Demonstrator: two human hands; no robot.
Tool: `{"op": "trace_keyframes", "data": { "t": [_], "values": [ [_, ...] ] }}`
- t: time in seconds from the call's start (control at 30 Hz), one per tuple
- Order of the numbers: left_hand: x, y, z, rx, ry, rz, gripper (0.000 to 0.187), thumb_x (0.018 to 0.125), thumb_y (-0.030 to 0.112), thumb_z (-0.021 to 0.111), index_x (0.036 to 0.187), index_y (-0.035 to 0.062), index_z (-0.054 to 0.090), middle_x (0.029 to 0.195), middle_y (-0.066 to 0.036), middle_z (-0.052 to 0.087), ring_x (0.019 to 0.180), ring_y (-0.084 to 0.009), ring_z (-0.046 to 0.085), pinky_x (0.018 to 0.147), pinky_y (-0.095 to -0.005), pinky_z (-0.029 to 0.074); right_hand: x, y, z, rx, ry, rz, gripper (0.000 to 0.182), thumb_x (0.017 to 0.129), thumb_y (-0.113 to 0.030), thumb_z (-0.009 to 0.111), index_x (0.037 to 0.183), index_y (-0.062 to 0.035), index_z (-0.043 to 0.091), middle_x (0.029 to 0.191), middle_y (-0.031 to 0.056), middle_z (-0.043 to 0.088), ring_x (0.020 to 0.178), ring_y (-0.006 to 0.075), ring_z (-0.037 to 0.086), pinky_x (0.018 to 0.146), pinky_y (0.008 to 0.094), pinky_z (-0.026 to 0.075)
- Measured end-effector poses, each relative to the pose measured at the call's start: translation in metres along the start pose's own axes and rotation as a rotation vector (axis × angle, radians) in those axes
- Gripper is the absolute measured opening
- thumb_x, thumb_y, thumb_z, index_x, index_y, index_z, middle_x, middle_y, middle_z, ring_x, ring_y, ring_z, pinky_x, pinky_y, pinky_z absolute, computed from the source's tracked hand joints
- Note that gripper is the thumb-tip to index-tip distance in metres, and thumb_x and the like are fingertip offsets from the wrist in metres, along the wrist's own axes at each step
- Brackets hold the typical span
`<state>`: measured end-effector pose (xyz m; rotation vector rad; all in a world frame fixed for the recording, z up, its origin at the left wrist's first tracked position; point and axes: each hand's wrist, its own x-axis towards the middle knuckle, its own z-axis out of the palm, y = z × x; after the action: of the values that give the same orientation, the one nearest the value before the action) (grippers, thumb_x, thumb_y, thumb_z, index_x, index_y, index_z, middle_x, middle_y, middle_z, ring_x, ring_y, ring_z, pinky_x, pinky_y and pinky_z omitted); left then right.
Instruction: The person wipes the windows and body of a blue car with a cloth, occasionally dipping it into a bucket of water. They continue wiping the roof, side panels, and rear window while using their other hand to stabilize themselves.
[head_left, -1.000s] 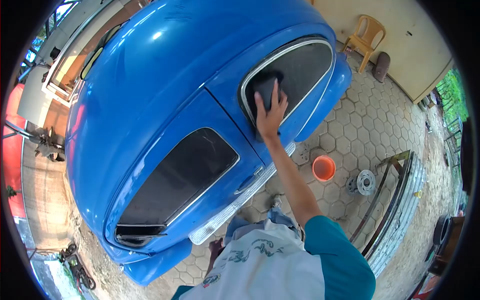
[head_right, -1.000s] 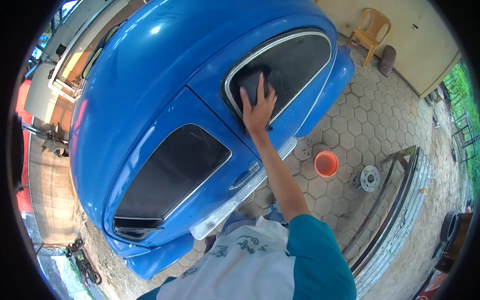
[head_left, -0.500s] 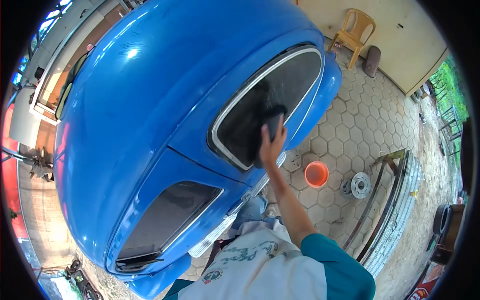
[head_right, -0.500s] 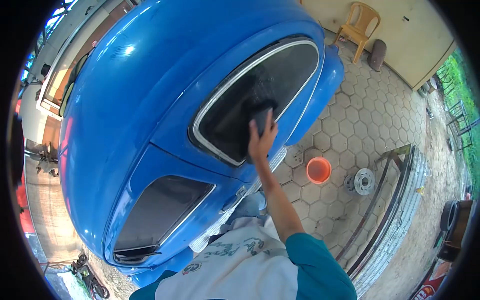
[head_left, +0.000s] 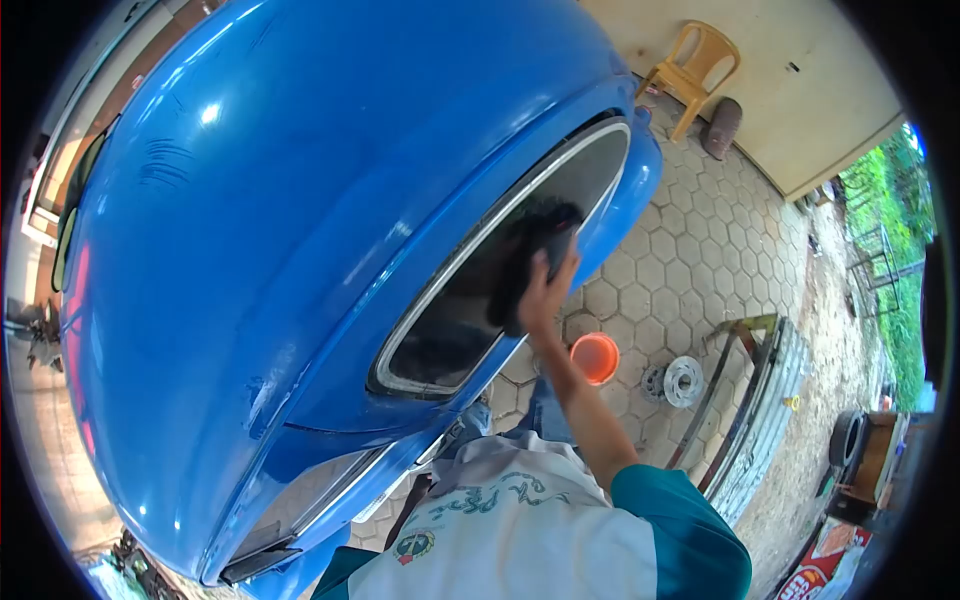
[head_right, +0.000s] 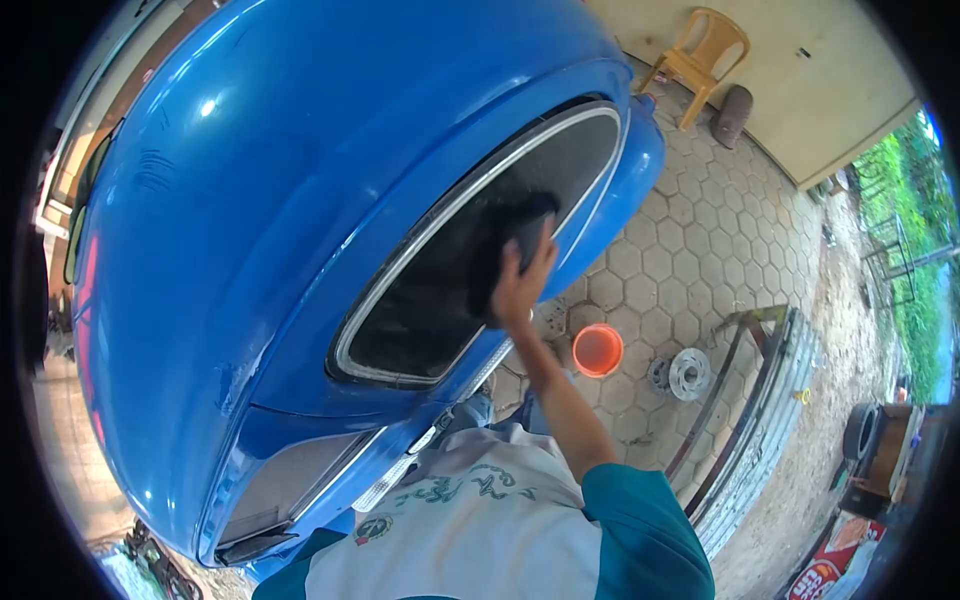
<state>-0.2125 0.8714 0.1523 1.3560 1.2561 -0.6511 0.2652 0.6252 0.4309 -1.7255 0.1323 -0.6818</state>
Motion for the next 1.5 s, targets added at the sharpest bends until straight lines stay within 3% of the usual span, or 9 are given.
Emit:
{"op": "trace_keyframes", "data": {
  "t": [0.13,0.27,0.33,0.57,0.8,0.93,1.07,1.3,1.5],
  "values": [
    [-0.009,0.002,0.03,-0.161,0.108,-0.046,0.026,0.089,0.007,0.077,0.115,0.0076,0.072,0.082,-0.008,0.073,0.056,-0.0165,0.063,0.047,-0.0328,0.048,0.101,-0.013,0.005,0.055,0.044,0.144,0.073,0.101,-0.034,0.065,0.162,-0.0051,0.036,0.138,0.0288,0.049,0.127,0.0444,0.051,0.109,0.048,0.04],
    [-0.001,0.001,0.051,-0.575,-0.304,-0.059,0.031,0.085,0.002,0.08,0.114,0.0088,0.072,0.083,-0.009,0.074,0.057,-0.0155,0.065,0.048,-0.0309,0.048,0.066,-0.026,-0.006,0.034,-0.103,-0.213,0.074,0.101,-0.035,0.065,0.162,-0.0046,0.036,0.138,0.0315,0.048,0.125,0.0462,0.051,0.109,0.0489,0.039],
    [-0.011,0.014,0.086,-0.242,-0.093,0.05,0.031,0.084,0.004,0.081,0.113,0.0111,0.073,0.083,-0.008,0.074,0.058,-0.0152,0.066,0.048,-0.0307,0.049,0.047,0.014,-0.012,-0.042,-0.18,-0.488,0.074,0.101,-0.036,0.065,0.162,-0.0048,0.036,0.138,0.0325,0.047,0.125,0.0471,0.051,0.109,0.0494,0.039],
    [-0.072,0.085,0.174,0.175,0.244,0.338,0.024,0.089,0.024,0.08,0.11,0.0132,0.074,0.08,-0.006,0.075,0.067,-0.0155,0.071,0.064,-0.0341,0.055,0.209,0.087,-0.003,-0.044,0.095,0.401,0.074,0.107,-0.048,0.054,0.163,-0.0057,0.032,0.137,0.0306,0.048,0.124,0.0474,0.052,0.109,0.0499,0.04],
    [-0.068,0.009,0.209,0.222,0.14,0.123,0.027,0.084,0.031,0.087,0.103,0.0136,0.078,0.083,-0.007,0.077,0.071,-0.0165,0.073,0.069,-0.0352,0.058,0.133,0.042,-0.009,-0.029,-0.105,-0.129,0.076,0.107,-0.044,0.055,0.166,-0.0065,0.026,0.143,0.0324,0.043,0.131,0.0474,0.047,0.11,0.0523,0.037],
    [-0.044,-0.046,0.22,0.253,0.204,0.155,0.032,0.084,0.033,0.085,0.11,0.0139,0.079,0.104,-0.009,0.08,0.092,-0.0223,0.076,0.087,-0.0367,0.059,0.142,0.079,-0.021,0.05,-0.101,0.131,0.078,0.106,-0.047,0.056,0.166,-0.0071,0.026,0.144,0.0335,0.043,0.131,0.0487,0.046,0.111,0.0519,0.037],
    [-0.049,-0.014,0.205,0.188,0.14,0.356,0.023,0.088,0.022,0.081,0.11,0.0147,0.077,0.091,-0.009,0.078,0.079,-0.0197,0.074,0.072,-0.0367,0.061,0.231,0.138,-0.012,-0.018,0.039,0.496,0.079,0.106,-0.055,0.052,0.166,-0.0116,0.026,0.14,0.0339,0.046,0.13,0.0503,0.047,0.111,0.0539,0.038],
    [-0.022,0.043,0.225,0.038,0.196,0.099,0.022,0.09,0.014,0.081,0.111,0.0166,0.074,0.075,-0.005,0.07,0.064,-0.015,0.068,0.055,-0.0344,0.059,0.158,0.072,-0.017,0.042,-0.121,-0.083,0.081,0.105,-0.054,0.053,0.167,-0.0097,0.025,0.144,0.0322,0.044,0.129,0.0495,0.048,0.111,0.0516,0.038],
    [-0.036,0.082,0.24,0.163,0.249,0.288,0.025,0.089,0.019,0.084,0.111,0.0147,0.073,0.077,-0.005,0.072,0.066,-0.0157,0.069,0.058,-0.032,0.056,0.226,0.109,-0.02,0.039,-0.012,0.497,0.079,0.104,-0.046,0.062,0.165,-0.0083,0.029,0.142,0.0299,0.045,0.129,0.046,0.051,0.11,0.0471,0.039]
  ]
}}
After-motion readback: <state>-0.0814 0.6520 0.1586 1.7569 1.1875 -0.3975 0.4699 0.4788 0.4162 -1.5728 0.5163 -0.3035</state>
